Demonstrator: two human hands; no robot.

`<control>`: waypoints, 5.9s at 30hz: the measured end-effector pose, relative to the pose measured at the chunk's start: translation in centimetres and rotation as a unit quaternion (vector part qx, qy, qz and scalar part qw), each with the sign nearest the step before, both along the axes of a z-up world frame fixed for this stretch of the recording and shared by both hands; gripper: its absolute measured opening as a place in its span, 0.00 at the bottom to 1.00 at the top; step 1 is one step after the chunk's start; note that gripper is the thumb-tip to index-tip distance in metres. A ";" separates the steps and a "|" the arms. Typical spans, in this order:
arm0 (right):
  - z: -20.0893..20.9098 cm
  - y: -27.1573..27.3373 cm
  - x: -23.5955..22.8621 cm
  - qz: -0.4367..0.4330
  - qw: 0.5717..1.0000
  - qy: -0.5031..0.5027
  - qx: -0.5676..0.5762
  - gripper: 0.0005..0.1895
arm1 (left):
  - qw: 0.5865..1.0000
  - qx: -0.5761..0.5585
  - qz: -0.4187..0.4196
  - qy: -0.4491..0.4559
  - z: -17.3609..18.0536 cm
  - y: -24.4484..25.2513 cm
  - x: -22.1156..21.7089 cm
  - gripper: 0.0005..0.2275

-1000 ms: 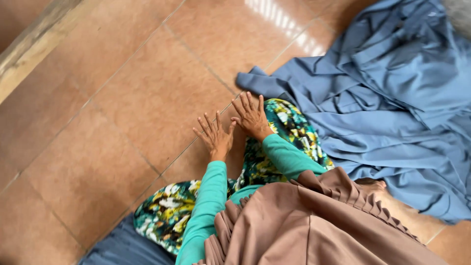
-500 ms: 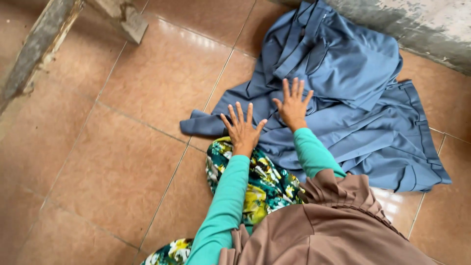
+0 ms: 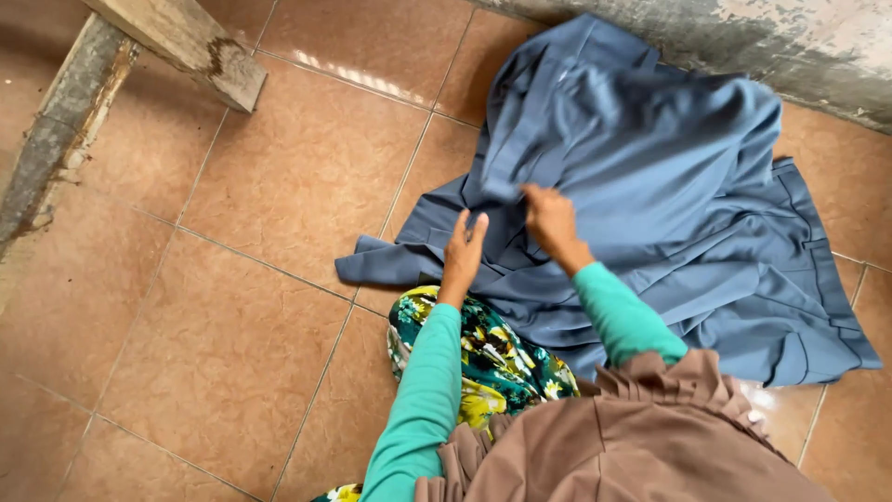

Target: Folding blue trousers and stacking them neatly on the floor.

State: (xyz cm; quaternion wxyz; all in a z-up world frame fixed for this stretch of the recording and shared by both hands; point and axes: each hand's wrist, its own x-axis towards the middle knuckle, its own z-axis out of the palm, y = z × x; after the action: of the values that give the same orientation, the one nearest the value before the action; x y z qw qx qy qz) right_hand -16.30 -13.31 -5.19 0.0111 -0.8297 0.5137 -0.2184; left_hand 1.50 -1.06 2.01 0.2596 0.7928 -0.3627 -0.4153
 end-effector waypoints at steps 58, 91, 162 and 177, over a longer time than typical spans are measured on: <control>9.7 11.4 19.8 0.313 0.938 0.145 -0.027 0.15 | 0.701 -0.142 -0.019 -0.699 1.9 40.9 30.0 0.05; 5.8 52.6 38.0 0.593 0.739 0.253 0.196 0.12 | 0.839 0.252 0.473 -0.094 4.0 72.8 23.5 0.14; 13.3 39.3 29.0 0.575 0.790 -0.192 -0.091 0.03 | 0.197 -0.397 0.834 0.329 -5.6 66.4 20.0 0.25; 12.3 35.0 27.8 0.591 0.794 -0.122 -0.077 0.03 | 0.889 0.060 0.438 -0.122 -3.7 59.4 19.9 0.16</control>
State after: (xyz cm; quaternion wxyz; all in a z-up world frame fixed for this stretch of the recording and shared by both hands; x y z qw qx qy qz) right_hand 11.47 21.73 7.09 0.1362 -0.9364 -0.1003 -0.3074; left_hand 21.38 58.39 -1.66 0.3208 0.9297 0.0175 -0.1803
